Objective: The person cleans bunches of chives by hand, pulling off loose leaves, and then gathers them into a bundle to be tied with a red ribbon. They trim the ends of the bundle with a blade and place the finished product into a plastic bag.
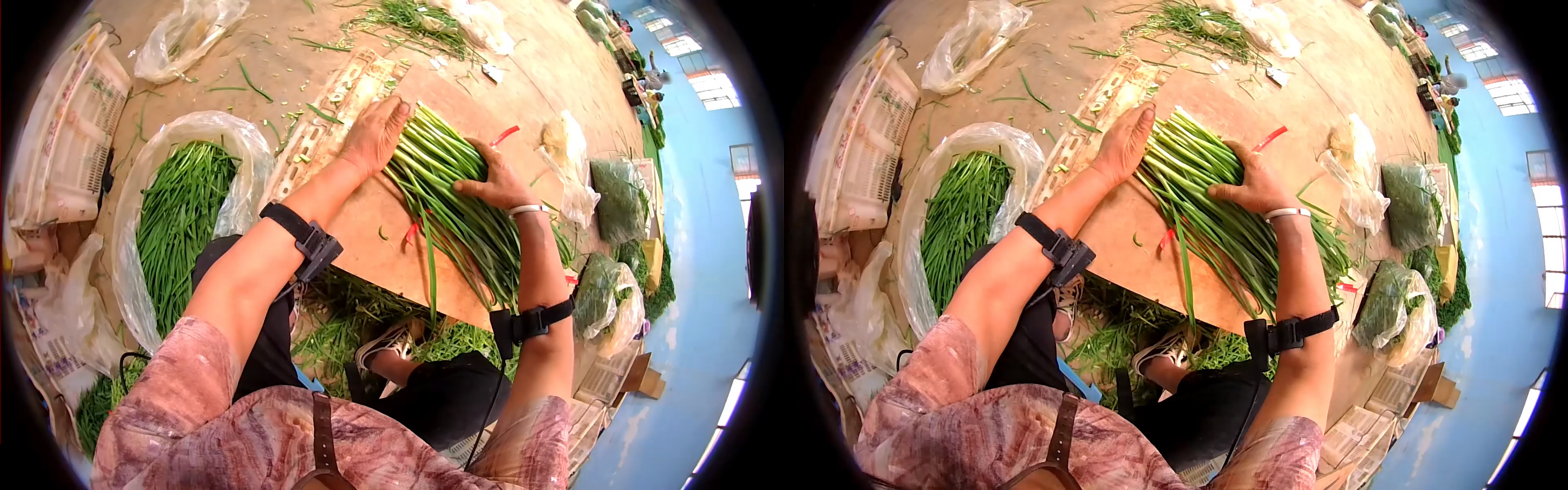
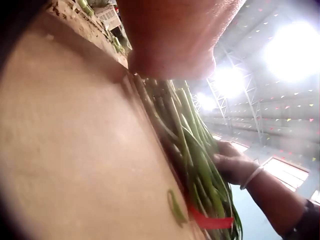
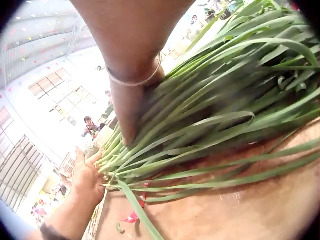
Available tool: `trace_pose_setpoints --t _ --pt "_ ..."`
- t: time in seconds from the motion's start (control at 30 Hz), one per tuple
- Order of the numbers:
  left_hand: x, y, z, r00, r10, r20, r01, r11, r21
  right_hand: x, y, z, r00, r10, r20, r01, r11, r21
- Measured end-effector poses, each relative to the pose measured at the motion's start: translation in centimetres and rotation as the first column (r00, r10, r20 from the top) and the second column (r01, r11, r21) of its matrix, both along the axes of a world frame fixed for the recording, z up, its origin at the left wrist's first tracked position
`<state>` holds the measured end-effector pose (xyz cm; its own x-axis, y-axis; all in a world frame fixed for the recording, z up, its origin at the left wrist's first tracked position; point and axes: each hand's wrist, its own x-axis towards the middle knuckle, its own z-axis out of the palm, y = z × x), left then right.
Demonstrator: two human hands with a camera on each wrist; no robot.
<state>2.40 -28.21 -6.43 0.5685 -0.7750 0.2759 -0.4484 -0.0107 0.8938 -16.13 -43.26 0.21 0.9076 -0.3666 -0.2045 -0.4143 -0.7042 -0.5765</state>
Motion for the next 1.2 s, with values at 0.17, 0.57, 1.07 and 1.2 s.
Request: trace_pose_setpoints --t 0.17,0.57,1.07,1.2 --pt "-0.9 -0.4 -2.2 0.988 0.059 0.144 -0.053 0.998 -0.045 0.6 0.4 0.1 1.000 0.001 -0.019 -0.003 0.993 -0.114" --pt "1.4 -0.4 -0.1 0.988 0.126 -0.091 -0.138 0.980 -0.142 0.7 -0.8 -1.9 0.977 0.126 0.172 -0.102 0.984 -0.144" --pt "1.0 -1.1 -1.1 0.949 -0.285 -0.131 0.292 0.956 0.035 0.3 -0.5 -2.2 0.997 0.047 0.065 -0.029 0.967 -0.252" --pt "2.2 0.1 -1.6 0.952 -0.209 -0.223 0.194 0.977 -0.087 -0.1 -1.2 -3.0 0.996 0.007 0.092 0.021 0.955 -0.297"
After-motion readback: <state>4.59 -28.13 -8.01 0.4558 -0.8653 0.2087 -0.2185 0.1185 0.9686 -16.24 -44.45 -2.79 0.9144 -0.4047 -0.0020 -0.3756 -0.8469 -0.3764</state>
